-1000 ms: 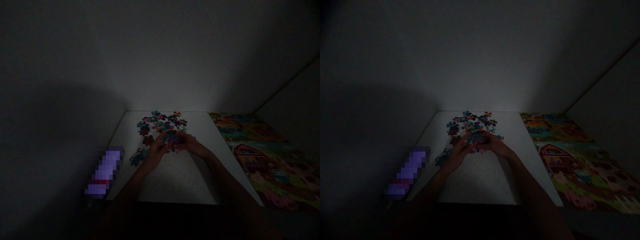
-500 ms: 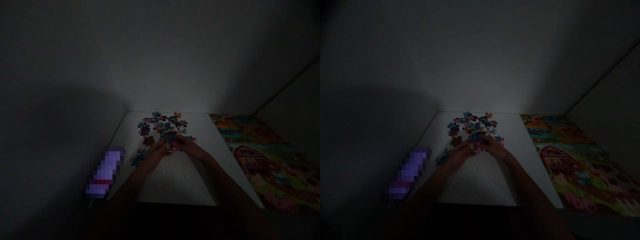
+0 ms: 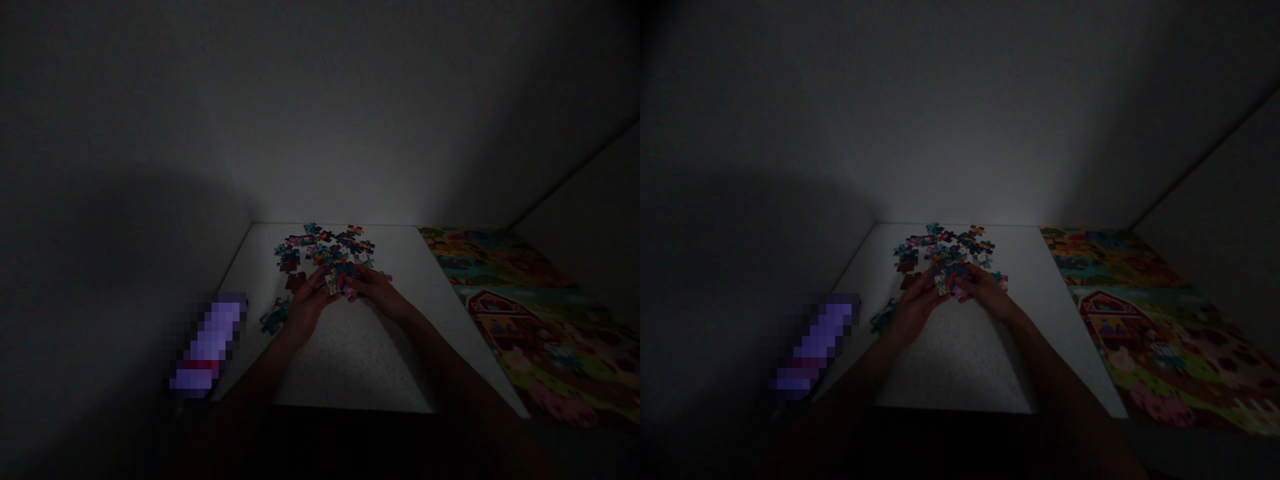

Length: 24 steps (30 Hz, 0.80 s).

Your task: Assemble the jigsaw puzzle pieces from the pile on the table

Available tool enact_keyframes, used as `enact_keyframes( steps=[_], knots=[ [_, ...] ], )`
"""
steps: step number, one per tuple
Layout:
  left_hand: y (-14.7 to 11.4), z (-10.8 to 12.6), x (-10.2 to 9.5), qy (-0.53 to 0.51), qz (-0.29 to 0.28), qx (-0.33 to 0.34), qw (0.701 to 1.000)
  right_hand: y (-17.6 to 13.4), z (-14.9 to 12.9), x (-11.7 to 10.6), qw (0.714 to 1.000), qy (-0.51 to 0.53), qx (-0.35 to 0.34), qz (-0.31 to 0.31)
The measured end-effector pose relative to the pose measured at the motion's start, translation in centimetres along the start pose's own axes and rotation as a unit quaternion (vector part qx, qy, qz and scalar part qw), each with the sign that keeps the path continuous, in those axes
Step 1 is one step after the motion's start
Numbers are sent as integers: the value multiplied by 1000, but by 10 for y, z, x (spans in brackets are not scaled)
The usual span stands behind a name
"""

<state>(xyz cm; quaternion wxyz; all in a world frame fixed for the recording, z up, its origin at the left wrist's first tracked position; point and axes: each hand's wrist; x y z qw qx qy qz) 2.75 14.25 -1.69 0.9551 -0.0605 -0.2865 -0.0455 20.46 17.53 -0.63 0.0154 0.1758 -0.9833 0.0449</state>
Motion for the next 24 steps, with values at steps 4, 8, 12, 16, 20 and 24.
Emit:
enact_keyframes(
  steps=[4,8,12,16,20,24],
  knots=[
    [1,-1,0,16,9,10,1000,-2,-2,0,1000,0,8,-13],
    [6,-4,-5,73,59,47,994,0,-2,-5,999,-37,-1,9],
    [8,-5,-6,131,87,64,986,1,0,-6,997,-71,-15,3],
    [7,-2,-4,89,107,32,990,0,-2,-6,997,-70,-11,-9],
    [5,1,-1,48,109,16,993,-1,-2,-9,1000,-9,7,5],
    [3,1,1,64,89,2,994,1,3,-10,999,23,27,25]
  ],
)
Point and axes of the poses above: each hand's wrist, its own y-axis towards the middle knuckle, its own x-axis out of the palm, z = x × y, and after that the axes turned 2 degrees about -y, right-handed
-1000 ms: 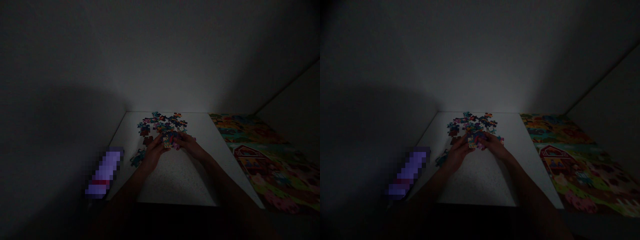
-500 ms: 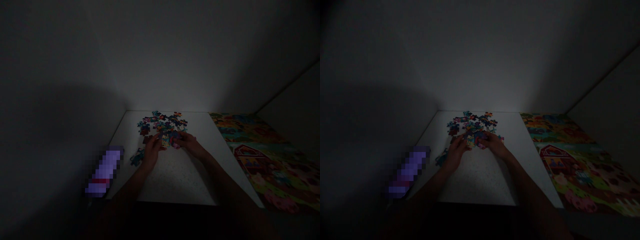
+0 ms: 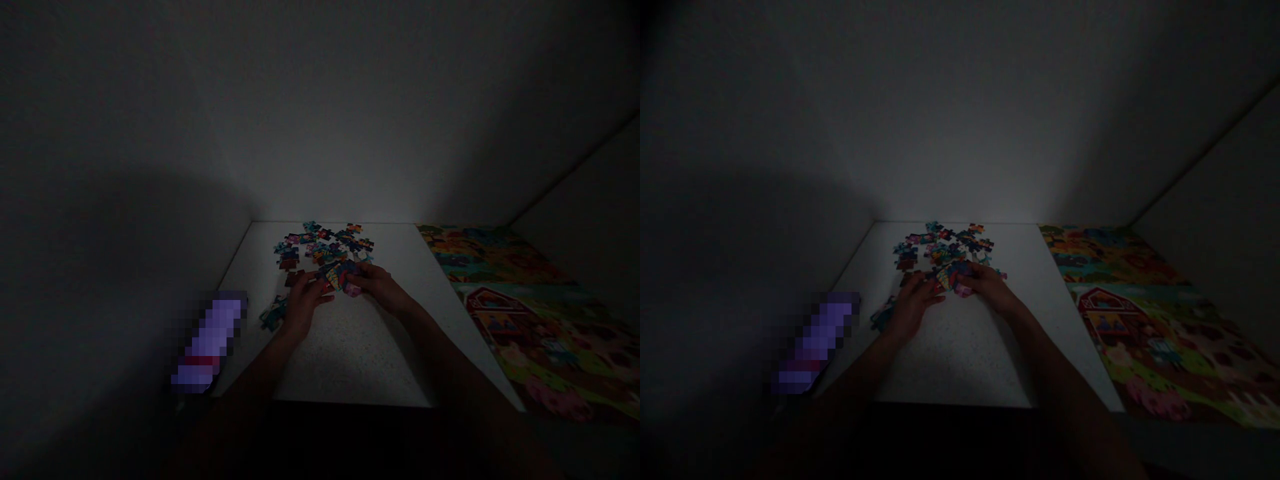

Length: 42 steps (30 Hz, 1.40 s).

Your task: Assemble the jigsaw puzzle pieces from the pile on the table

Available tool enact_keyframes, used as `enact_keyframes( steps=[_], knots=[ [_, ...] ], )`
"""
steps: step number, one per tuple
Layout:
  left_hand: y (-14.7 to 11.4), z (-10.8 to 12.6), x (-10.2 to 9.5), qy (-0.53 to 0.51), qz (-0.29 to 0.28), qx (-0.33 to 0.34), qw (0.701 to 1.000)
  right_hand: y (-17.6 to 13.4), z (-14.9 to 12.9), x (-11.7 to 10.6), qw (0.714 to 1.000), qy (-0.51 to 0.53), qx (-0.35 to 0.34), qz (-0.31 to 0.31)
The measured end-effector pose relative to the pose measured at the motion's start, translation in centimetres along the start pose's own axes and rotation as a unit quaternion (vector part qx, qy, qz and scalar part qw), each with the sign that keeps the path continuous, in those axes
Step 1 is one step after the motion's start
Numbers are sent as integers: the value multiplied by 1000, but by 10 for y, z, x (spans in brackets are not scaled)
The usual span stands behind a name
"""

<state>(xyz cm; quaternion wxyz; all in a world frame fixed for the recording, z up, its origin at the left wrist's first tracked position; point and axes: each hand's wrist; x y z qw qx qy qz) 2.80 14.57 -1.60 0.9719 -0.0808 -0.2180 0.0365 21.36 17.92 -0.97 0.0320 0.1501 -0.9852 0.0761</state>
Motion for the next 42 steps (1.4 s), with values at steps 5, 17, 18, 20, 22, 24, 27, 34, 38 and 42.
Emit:
enact_keyframes(
  steps=[5,17,18,20,22,24,27,34,38,42],
  knots=[
    [-1,-2,0,32,-14,2,999,1,5,7,1000,9,-4,9],
    [1,-10,1,126,-63,57,988,0,3,7,983,-148,-88,-68],
    [1,-11,1,131,-70,61,987,0,4,7,980,-158,-98,-73],
    [1,-11,0,139,-83,67,985,0,5,9,976,-173,-108,-77],
    [1,-11,0,138,-88,66,984,1,7,9,975,-175,-111,-77],
    [2,-12,-1,127,-86,62,986,1,8,9,977,-165,-111,-78],
    [3,-12,-1,133,-78,75,985,-1,3,7,980,-157,-88,-85],
    [-12,-13,-2,280,-102,150,943,-27,-29,0,943,-303,-96,-97],
    [-19,-4,-10,367,-117,224,895,-36,-31,6,856,-490,-63,-154],
    [-9,13,-23,471,-63,282,834,-33,-22,14,790,-594,-54,-144]
  ],
)
Point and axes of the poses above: each hand's wrist, its own y-axis towards the middle knuckle, its own x-axis out of the palm, z = x × y, and after that the axes turned 2 degrees about -y, right-handed
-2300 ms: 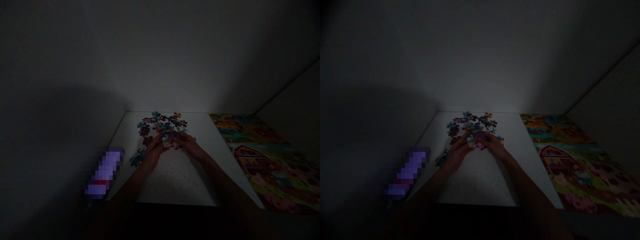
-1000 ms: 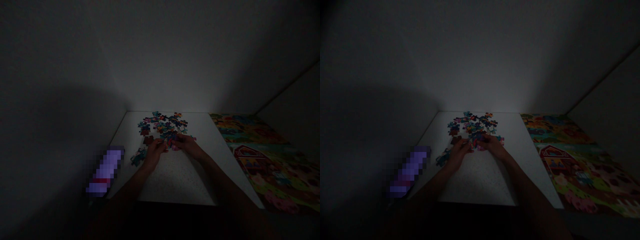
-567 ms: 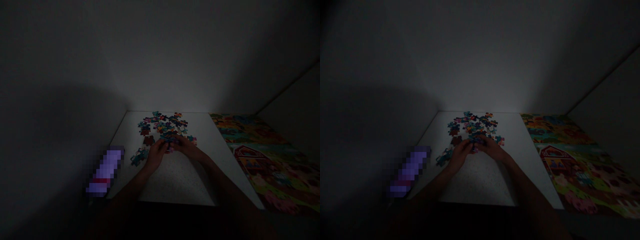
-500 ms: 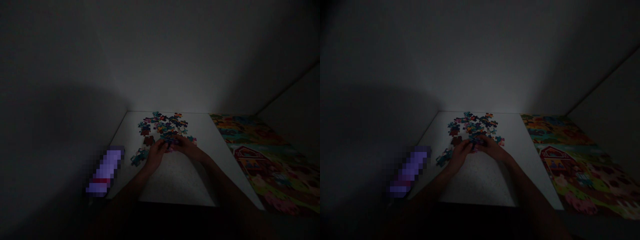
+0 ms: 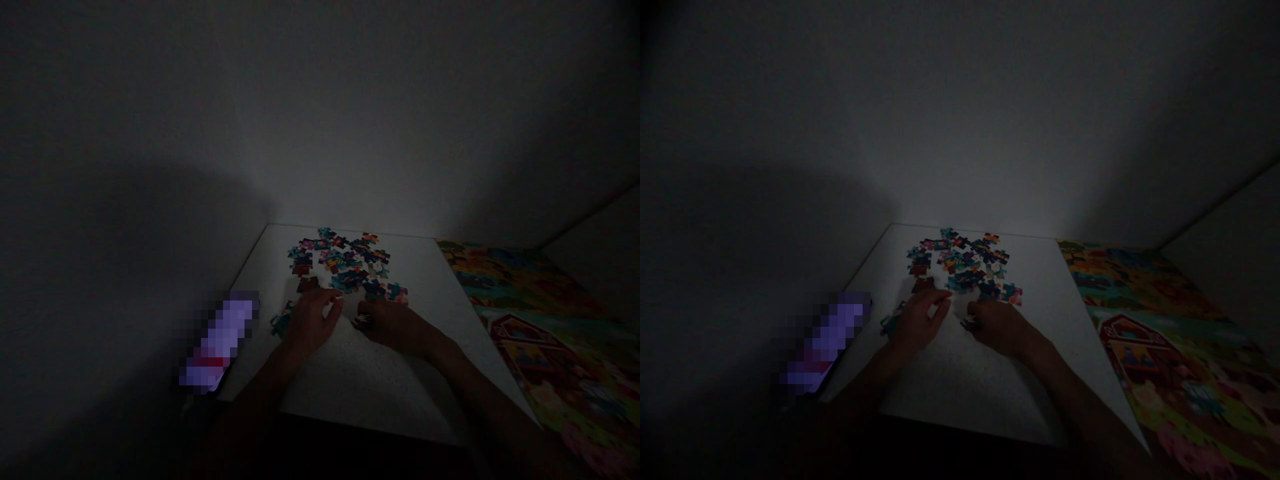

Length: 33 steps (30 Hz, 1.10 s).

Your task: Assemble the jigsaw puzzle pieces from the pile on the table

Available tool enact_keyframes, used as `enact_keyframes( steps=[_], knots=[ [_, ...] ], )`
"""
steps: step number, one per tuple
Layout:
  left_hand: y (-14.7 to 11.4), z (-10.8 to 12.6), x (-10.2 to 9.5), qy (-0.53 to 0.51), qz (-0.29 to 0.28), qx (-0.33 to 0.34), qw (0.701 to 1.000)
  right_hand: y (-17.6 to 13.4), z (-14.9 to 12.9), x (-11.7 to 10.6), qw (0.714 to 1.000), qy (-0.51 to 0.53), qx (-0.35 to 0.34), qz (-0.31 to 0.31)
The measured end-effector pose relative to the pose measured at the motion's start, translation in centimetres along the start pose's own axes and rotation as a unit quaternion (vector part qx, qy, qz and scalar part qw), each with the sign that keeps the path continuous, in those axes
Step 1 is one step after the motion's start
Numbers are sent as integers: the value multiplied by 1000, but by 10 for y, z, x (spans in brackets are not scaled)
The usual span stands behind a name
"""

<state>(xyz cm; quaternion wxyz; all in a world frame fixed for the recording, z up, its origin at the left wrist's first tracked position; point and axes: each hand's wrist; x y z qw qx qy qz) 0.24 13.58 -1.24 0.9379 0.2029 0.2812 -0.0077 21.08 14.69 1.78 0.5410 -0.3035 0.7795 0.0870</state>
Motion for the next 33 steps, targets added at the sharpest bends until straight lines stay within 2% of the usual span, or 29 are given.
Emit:
enact_keyframes(
  steps=[4,7,10,15,17,20,22,26,30,33],
  knots=[
    [12,-20,-18,208,19,-15,978,-1,-1,3,1000,15,-6,8],
    [14,-32,-25,299,-21,-51,953,-7,-3,0,999,41,-6,-7],
    [16,-34,-27,334,-64,-87,936,-8,-1,-1,998,63,-9,-3],
    [24,-30,-30,296,-76,-116,945,-2,16,2,991,124,-54,19],
    [28,-32,-34,250,-30,-130,959,1,24,4,989,130,-64,28],
    [34,-38,-43,177,87,-138,971,4,35,6,989,131,-55,39],
    [38,-40,-48,153,124,-142,970,5,40,7,989,138,-37,41],
    [40,-46,-48,148,108,-155,971,9,45,8,984,177,-9,33],
    [32,-54,-39,158,102,-166,968,13,48,8,974,222,-5,55],
    [28,-60,-38,154,66,-130,977,16,48,9,966,247,26,75]
  ],
)
Point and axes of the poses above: each hand's wrist, its own y-axis towards the middle knuckle, its own x-axis out of the palm, z = x × y, and after that the axes turned 2 degrees about -y, right-handed
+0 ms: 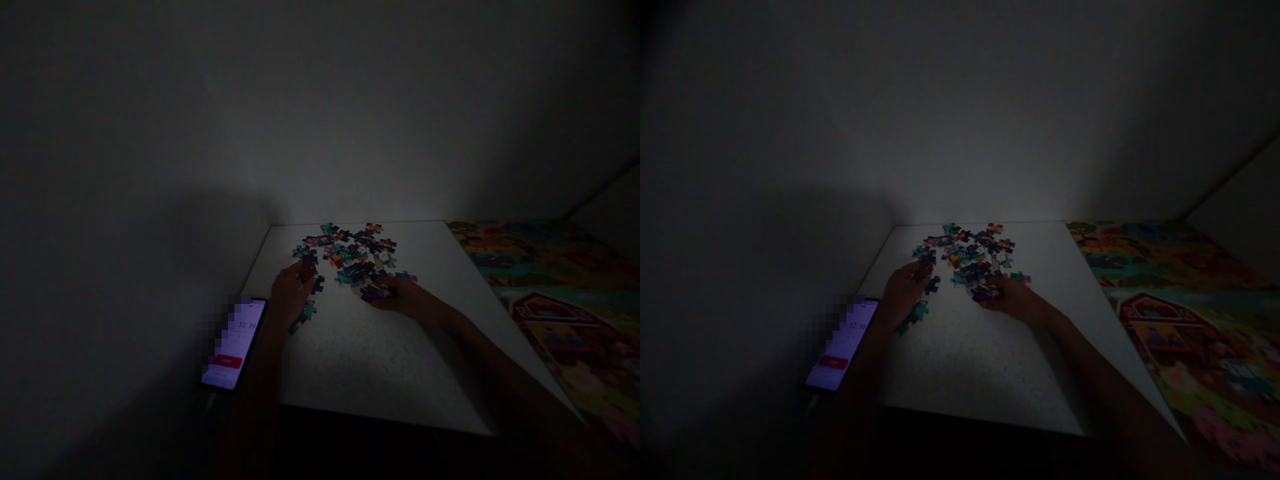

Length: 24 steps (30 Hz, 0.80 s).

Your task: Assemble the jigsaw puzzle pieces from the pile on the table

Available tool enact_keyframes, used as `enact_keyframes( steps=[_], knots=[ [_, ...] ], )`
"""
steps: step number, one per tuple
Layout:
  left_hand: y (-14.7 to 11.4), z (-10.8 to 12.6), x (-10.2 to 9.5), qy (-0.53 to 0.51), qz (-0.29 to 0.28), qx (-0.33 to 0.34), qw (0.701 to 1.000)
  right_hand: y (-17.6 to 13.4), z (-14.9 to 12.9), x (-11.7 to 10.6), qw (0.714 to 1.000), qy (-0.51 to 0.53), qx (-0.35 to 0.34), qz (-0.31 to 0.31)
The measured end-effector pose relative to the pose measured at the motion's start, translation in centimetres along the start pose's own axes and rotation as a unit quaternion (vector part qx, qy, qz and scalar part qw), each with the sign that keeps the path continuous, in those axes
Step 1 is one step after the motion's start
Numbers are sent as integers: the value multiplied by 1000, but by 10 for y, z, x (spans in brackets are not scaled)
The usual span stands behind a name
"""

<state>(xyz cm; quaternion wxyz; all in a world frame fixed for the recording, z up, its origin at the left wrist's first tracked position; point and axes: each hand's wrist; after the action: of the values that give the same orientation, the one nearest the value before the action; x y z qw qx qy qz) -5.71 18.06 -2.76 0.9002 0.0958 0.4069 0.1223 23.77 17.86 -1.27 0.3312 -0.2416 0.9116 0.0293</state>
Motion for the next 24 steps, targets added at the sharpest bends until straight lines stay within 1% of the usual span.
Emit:
enact_keyframes(
  steps=[1,3,6,8,10,13,16,18,20,24],
  knots=[
    [1,-2,0,-3,-2,17,1000,1,0,0,1000,10,8,7],
    [6,-3,-1,-1,13,34,999,1,-2,1,999,27,17,22],
    [10,1,-1,46,43,19,998,2,-6,1,998,46,35,37],
    [4,11,0,97,45,4,994,2,-10,1,996,65,49,37],
    [-8,26,3,151,29,-14,988,2,-14,3,993,91,59,40],
    [-28,49,9,254,3,-50,966,2,-20,9,989,114,75,57],
    [-35,65,16,296,-28,-56,953,1,-26,17,986,112,96,74],
    [-33,69,20,289,-46,-61,954,1,-29,23,983,123,107,82],
    [-27,71,23,254,-62,-69,963,3,-28,28,979,152,107,85],
    [-20,70,27,129,-86,-64,986,6,-21,32,968,217,90,91]
  ],
)
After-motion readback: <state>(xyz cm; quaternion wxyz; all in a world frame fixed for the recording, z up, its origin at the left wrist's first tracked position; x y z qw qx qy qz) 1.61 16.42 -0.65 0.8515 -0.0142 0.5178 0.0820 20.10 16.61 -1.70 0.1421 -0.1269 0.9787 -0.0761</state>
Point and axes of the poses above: each hand's wrist, its own y-axis towards the middle knuckle, its own x-axis out of the palm, z = x × y, and after that the axes turned 2 degrees about -y, right-handed
